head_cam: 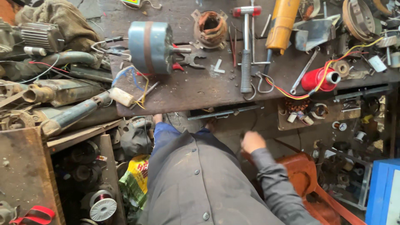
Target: The person strips and twists wires, then uses a T-handle wrench to tighten a nut on an electric motor rotor. They remove the rotor from the stator, inspect the copper windings, and use pliers to adjust wires on the stator assembly.
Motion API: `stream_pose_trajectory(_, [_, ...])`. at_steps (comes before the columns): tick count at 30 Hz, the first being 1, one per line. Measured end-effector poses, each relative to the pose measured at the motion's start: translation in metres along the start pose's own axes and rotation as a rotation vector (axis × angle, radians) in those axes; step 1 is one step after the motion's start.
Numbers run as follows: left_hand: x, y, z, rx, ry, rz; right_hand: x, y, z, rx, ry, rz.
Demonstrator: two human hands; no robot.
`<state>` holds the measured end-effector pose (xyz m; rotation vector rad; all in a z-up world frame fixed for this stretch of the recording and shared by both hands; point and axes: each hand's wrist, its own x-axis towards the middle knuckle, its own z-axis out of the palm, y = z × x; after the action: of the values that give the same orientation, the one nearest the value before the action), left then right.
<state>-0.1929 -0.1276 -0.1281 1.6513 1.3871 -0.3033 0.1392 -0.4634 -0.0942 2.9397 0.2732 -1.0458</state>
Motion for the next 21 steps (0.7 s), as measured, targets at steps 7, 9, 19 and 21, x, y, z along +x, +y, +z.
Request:
stream_pose_trajectory(7, [0.058, 0.152, -0.129, -0.32, 0.279, 0.708, 0.031, -0.069, -0.182, 0.228, 0.993, -0.477])
stream_pose_trajectory(9, [0.064, 0.237, -0.157, -0.221, 0.37, 0.965, 0.059, -0.074, -0.195, 0.096, 0.948, -0.447])
stream_pose_trajectory(19, [0.171, 0.388, -0.164, 0.367, 0.144, 1.546, 0.075, -0.073, -0.208, -0.398, 0.953, -0.504])
stream_pose_trajectory(21, [0.179, 0.38, -0.156, 0.356, 0.093, 1.452, 0.078, -0.073, -0.209, -0.433, 0.942, -0.522])
